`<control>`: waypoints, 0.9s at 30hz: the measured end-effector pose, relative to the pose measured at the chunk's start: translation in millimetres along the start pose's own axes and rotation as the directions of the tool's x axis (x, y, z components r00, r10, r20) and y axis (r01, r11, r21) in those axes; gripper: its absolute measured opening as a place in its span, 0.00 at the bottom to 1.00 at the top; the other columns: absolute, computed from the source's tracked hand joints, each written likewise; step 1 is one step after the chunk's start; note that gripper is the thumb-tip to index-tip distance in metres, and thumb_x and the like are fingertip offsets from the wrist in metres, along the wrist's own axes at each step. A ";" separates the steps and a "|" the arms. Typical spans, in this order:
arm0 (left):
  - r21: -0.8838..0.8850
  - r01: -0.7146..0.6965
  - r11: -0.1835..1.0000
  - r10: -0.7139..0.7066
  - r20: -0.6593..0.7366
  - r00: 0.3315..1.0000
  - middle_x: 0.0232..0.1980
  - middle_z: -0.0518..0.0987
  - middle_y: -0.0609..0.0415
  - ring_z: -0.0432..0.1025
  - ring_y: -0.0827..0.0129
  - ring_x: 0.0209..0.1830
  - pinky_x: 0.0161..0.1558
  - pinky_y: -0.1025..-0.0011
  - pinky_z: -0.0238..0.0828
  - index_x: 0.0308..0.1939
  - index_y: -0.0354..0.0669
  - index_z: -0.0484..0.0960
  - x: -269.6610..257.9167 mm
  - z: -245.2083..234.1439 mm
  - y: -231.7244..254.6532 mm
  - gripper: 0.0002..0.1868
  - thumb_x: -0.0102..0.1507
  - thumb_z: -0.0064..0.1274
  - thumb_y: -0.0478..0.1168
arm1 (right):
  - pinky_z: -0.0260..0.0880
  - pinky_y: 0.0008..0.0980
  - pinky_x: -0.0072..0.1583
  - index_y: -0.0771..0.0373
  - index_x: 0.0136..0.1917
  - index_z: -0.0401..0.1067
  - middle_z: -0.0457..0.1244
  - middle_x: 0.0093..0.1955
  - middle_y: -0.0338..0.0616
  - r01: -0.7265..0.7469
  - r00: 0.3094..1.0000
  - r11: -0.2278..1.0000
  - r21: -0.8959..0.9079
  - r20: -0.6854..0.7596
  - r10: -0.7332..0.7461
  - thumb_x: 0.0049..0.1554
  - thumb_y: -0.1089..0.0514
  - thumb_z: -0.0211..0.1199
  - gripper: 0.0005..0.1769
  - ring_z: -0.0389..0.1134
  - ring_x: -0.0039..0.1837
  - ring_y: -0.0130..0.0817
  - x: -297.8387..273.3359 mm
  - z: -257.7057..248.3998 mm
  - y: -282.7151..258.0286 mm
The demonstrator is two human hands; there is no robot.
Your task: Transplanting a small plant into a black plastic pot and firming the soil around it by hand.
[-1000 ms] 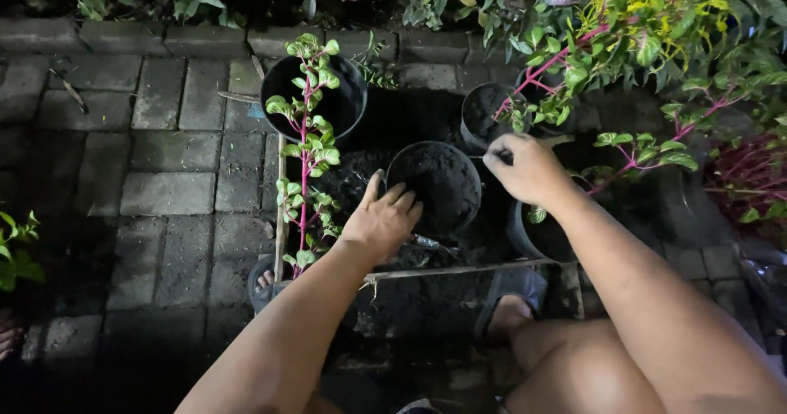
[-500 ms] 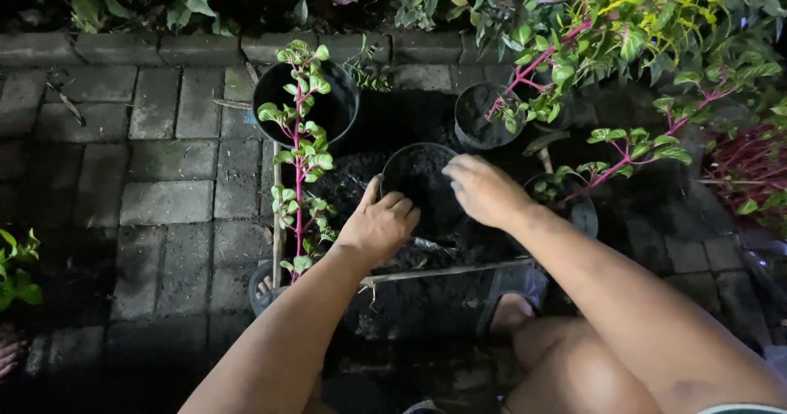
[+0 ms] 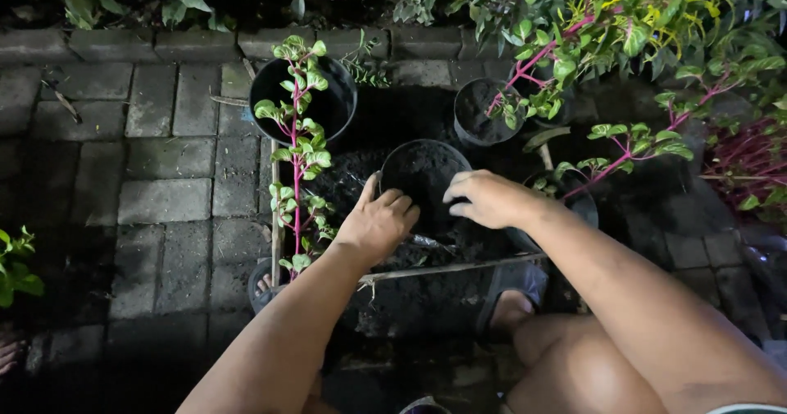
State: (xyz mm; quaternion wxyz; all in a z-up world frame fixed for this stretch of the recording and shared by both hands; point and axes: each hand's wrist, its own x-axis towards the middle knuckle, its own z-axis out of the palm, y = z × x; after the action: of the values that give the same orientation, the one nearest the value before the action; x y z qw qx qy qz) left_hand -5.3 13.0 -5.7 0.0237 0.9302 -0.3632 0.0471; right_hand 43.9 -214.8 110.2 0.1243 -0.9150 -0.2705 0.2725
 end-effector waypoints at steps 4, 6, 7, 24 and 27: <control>0.015 -0.007 1.000 0.007 0.028 1.000 0.54 0.79 0.57 0.68 0.63 0.64 0.75 0.35 0.38 0.56 0.56 0.78 -3.0 -8.7 1.4 0.25 0.57 0.65 0.51 | 0.73 0.41 0.62 0.59 0.58 0.77 0.68 0.58 0.46 0.000 1.000 1.000 -0.021 -0.025 0.000 0.59 0.57 0.62 0.15 0.69 0.64 0.46 3.9 9.0 1.5; 0.033 -0.004 0.999 0.004 -0.001 1.000 0.55 0.78 0.56 0.67 0.62 0.64 0.75 0.36 0.40 0.55 0.54 0.79 -3.1 -4.6 1.3 0.24 0.57 0.64 0.52 | 0.74 0.42 0.60 0.60 0.55 0.78 0.68 0.56 0.46 0.012 0.999 1.000 -0.011 -0.037 -0.012 0.56 0.58 0.64 0.13 0.69 0.62 0.46 5.9 9.2 4.1; 0.035 -0.005 0.999 0.006 -0.002 1.000 0.55 0.78 0.56 0.67 0.62 0.64 0.75 0.36 0.40 0.55 0.54 0.79 -3.4 -12.6 1.2 0.24 0.57 0.64 0.52 | 0.74 0.42 0.60 0.60 0.55 0.78 0.68 0.56 0.46 0.012 0.999 1.000 -0.012 -0.040 -0.012 0.56 0.58 0.64 0.13 0.69 0.62 0.46 3.8 5.6 0.2; -0.010 0.042 0.999 -0.042 0.022 0.999 0.58 0.76 0.56 0.65 0.62 0.66 0.73 0.35 0.44 0.60 0.54 0.77 -7.0 -30.9 2.9 0.28 0.59 0.61 0.56 | 0.76 0.42 0.52 0.60 0.55 0.77 0.66 0.49 0.47 0.048 0.857 0.955 -0.293 -0.479 -0.191 0.60 0.55 0.61 0.12 0.70 0.55 0.48 59.0 45.6 15.3; -0.020 0.037 0.999 -0.037 -0.008 0.999 0.57 0.77 0.56 0.66 0.62 0.65 0.73 0.38 0.44 0.59 0.53 0.77 -5.9 -21.5 4.9 0.29 0.57 0.62 0.56 | 0.74 0.42 0.51 0.58 0.57 0.75 0.63 0.50 0.45 0.014 0.803 0.897 -0.442 -0.530 -0.273 0.57 0.57 0.61 0.14 0.68 0.55 0.46 77.1 59.2 19.9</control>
State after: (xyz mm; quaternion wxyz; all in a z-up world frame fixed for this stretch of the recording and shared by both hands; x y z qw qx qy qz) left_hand -14.4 15.1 15.1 0.0352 0.9363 -0.3463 0.0470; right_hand 73.2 -183.0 21.0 0.0232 -0.9350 -0.3415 -0.0934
